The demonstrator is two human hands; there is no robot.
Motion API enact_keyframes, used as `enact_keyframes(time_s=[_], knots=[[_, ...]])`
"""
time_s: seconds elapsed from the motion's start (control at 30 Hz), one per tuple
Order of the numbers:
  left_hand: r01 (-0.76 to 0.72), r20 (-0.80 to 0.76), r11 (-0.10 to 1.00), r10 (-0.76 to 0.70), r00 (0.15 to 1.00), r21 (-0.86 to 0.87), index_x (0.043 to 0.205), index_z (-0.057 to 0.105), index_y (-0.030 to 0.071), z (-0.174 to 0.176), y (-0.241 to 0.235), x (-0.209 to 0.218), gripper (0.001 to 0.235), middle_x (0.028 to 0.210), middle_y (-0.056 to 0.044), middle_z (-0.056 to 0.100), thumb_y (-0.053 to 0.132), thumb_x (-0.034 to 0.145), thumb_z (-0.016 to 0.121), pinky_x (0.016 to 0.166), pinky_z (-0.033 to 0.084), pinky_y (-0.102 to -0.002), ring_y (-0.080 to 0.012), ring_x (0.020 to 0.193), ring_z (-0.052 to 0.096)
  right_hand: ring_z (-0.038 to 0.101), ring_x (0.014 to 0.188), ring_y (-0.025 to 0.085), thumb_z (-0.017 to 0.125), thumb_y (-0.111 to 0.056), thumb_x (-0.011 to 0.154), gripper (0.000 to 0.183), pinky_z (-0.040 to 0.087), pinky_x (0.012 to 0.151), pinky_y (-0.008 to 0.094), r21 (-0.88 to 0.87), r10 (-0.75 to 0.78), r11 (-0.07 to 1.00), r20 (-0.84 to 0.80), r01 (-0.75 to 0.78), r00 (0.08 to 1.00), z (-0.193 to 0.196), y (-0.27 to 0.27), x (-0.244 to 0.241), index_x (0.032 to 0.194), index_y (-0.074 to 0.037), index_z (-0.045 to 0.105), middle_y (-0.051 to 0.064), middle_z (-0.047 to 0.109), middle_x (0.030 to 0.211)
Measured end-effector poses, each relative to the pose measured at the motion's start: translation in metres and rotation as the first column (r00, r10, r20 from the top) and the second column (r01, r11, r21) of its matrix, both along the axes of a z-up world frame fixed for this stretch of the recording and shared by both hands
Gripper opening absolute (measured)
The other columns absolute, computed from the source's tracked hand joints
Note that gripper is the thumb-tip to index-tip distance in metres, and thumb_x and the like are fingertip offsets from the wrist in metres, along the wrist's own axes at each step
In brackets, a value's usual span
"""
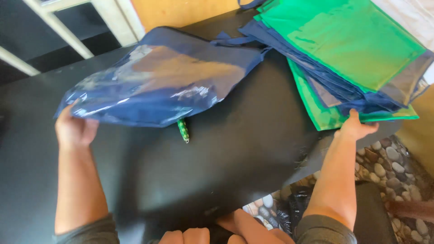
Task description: Wrapping a product in black bubble wrap and then dusting the package and a blue storage bag.
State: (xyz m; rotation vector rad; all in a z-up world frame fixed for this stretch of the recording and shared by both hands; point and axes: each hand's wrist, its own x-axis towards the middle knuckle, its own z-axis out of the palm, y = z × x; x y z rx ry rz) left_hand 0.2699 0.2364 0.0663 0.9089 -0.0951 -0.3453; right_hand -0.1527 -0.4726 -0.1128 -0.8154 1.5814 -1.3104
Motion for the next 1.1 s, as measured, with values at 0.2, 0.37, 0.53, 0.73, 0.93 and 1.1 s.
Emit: enact_keyframes(time_s=[0.2, 0.37, 0.53, 0.73, 0.93, 1.1], knots=[[-0.460, -0.150, 0.825, 0.526, 0.837, 0.328, 0.114, 0.072, 0.013, -0.061, 0.131, -0.045, 0.039, 0.107, 0.001, 0.076, 0.010, 0.076, 0.067, 0.083, 0.062, -0.026, -0.0130, 0.097, 0.074, 0.045, 0.114, 0.048, 0.082, -0.012, 0.065, 0.070, 0.037, 0.092, 0.061, -0.585, -0.126, 0.777, -0.506, -0.232, 0.853, 0.074, 0.183, 0.093, 0.128, -0.009, 0.053, 0.021, 0.045, 0.122], [-0.166, 0.072, 0.255, 0.343, 0.937, 0.953, 0.115, 0.074, 0.036, 0.080, 0.091, -0.157, 0.060, 0.104, 0.023, 0.063, 0.032, 0.055, 0.077, 0.090, 0.038, -0.017, 0.0006, 0.099, 0.057, 0.055, 0.112, 0.036, 0.078, -0.037, 0.069, 0.057, 0.038, 0.093, 0.044, -0.498, 0.190, 0.263, -0.813, -0.827, 0.550, 0.116, 0.348, 0.173, 0.119, -0.011, 0.072, 0.012, 0.062, 0.115], [-0.357, 0.352, -0.021, 0.219, 0.910, 0.934, 0.117, 0.073, 0.004, -0.067, 0.194, -0.103, 0.043, 0.114, -0.027, 0.072, 0.038, 0.092, 0.069, 0.106, 0.046, -0.061, -0.0524, 0.118, 0.061, 0.067, 0.113, 0.039, 0.085, -0.051, 0.078, 0.091, 0.051, 0.100, 0.053, 0.145, 0.665, -0.170, -0.713, -0.975, -0.222, 0.130, 0.462, 0.249, 0.147, -0.006, 0.047, 0.016, 0.065, 0.113], [-0.454, 0.358, 0.107, 0.468, 0.808, 0.885, 0.115, 0.074, 0.015, -0.144, 0.208, -0.068, 0.038, 0.114, -0.018, 0.074, 0.032, 0.081, 0.079, 0.102, 0.052, -0.050, -0.0413, 0.121, 0.061, 0.072, 0.102, 0.029, 0.077, -0.044, 0.087, 0.045, 0.059, 0.086, 0.045, 0.117, 0.512, 0.076, -0.857, -0.990, -0.063, 0.066, 0.435, 0.296, 0.128, -0.029, 0.065, 0.001, 0.065, 0.112], [-0.738, 0.025, 0.598, 0.771, 0.636, 0.314, 0.113, 0.067, 0.012, -0.145, 0.222, -0.067, 0.031, 0.114, -0.012, 0.069, 0.034, 0.092, 0.071, 0.105, 0.055, -0.055, -0.0371, 0.110, 0.070, 0.066, 0.104, 0.041, 0.083, -0.022, 0.089, 0.049, 0.054, 0.090, 0.050, -0.145, 0.432, 0.217, -0.872, -0.965, 0.228, 0.104, 0.396, 0.238, 0.133, -0.012, 0.064, 0.016, 0.058, 0.110], [-0.721, -0.233, 0.630, 0.684, 0.691, -0.289, 0.132, 0.048, 0.018, -0.095, 0.210, -0.092, 0.052, 0.134, -0.010, 0.053, 0.056, 0.097, 0.058, 0.115, 0.041, -0.062, -0.0396, 0.123, 0.062, 0.068, 0.101, 0.040, 0.089, -0.026, 0.086, 0.050, 0.056, 0.089, 0.050, -0.153, 0.326, 0.462, -0.886, -0.873, 0.328, 0.060, 0.327, 0.228, 0.129, -0.013, 0.068, 0.015, 0.056, 0.111]])
